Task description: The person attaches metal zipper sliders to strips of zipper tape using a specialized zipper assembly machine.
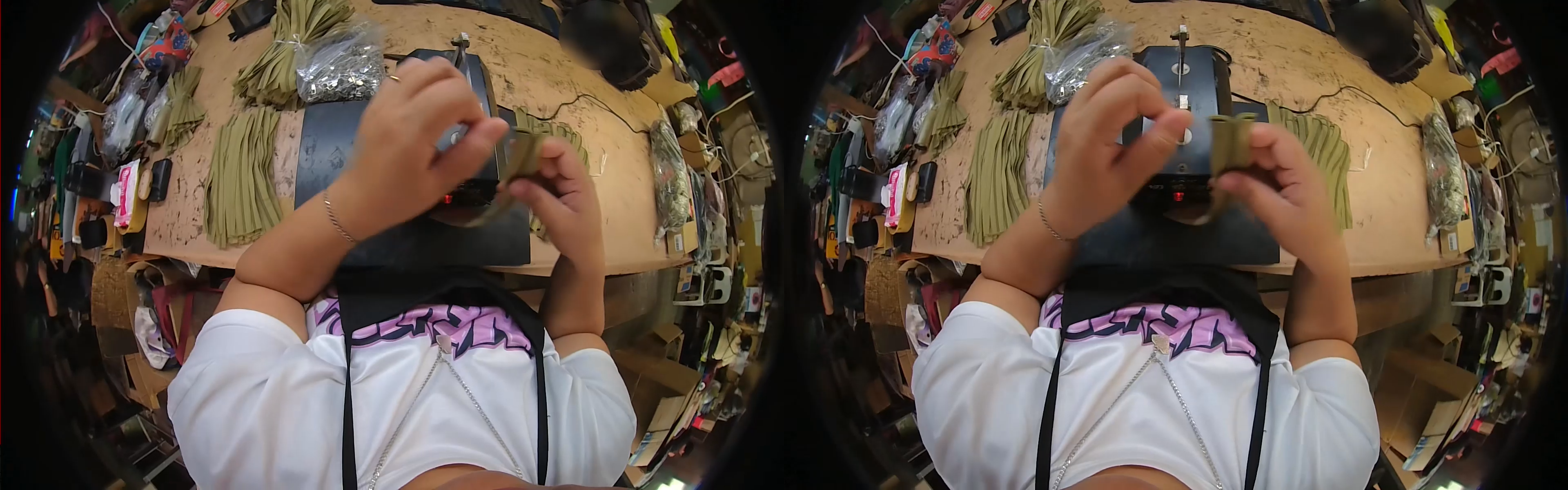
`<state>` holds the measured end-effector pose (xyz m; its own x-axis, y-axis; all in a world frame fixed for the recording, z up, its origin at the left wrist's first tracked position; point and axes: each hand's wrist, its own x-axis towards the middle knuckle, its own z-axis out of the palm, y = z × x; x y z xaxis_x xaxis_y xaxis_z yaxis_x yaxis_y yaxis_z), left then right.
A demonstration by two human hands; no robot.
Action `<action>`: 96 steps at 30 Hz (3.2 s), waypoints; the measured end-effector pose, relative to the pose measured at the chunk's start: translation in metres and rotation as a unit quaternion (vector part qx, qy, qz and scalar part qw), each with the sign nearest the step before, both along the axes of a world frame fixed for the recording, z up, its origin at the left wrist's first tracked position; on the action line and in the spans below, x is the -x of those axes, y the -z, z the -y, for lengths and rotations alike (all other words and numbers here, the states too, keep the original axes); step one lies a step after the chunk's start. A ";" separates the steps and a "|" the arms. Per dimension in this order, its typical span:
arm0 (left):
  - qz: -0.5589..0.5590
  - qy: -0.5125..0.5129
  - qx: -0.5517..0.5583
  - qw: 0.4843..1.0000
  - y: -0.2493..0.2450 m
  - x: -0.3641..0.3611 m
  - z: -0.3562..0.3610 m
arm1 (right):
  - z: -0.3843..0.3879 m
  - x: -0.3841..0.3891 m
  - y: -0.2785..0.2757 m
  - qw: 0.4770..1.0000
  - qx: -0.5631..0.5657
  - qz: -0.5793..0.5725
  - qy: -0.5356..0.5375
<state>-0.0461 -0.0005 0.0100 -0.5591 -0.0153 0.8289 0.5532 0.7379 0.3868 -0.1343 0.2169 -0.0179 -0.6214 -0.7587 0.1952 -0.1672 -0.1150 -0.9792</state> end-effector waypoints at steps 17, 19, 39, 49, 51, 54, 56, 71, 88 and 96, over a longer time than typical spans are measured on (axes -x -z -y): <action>0.425 -0.555 -0.016 0.715 0.123 -0.109 0.239 | -0.088 0.182 0.130 0.918 -0.190 -0.035 0.345; 0.393 -0.533 -0.060 0.747 0.118 -0.109 0.244 | -0.083 0.174 0.123 0.871 -0.233 -0.143 0.408; 0.290 0.187 -0.261 0.901 0.020 -0.059 -0.014 | 0.034 -0.039 -0.027 0.994 0.097 -0.044 -0.010; 0.268 0.095 -0.128 0.950 -0.001 -0.054 0.001 | 0.033 -0.039 -0.022 0.984 0.027 -0.176 -0.019; 0.262 0.081 -0.097 0.957 -0.001 -0.054 0.001 | 0.031 -0.036 -0.023 0.976 0.036 -0.212 -0.021; 0.260 0.090 -0.100 0.956 0.005 -0.054 0.000 | 0.028 -0.034 -0.028 0.977 0.006 -0.213 -0.026; 0.223 0.076 -0.063 0.970 0.009 -0.052 0.000 | 0.025 -0.035 -0.030 0.973 -0.034 -0.226 -0.016; 0.263 0.113 -0.136 0.948 0.010 -0.045 -0.005 | 0.035 -0.034 -0.006 0.955 0.081 -0.280 0.048; 0.049 0.061 -0.043 0.996 0.007 -0.047 -0.017 | 0.032 -0.042 -0.017 0.987 0.120 0.096 -0.038; 0.299 0.192 -0.337 0.872 0.013 -0.046 -0.014 | 0.031 -0.037 -0.012 0.988 0.086 -0.120 0.030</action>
<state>0.0003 0.0133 -0.0033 -0.9593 -0.1026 0.2630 0.2606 0.0363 0.9648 -0.0974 0.1856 -0.0063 -0.5841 -0.6642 0.4665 -0.4047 -0.2599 -0.8768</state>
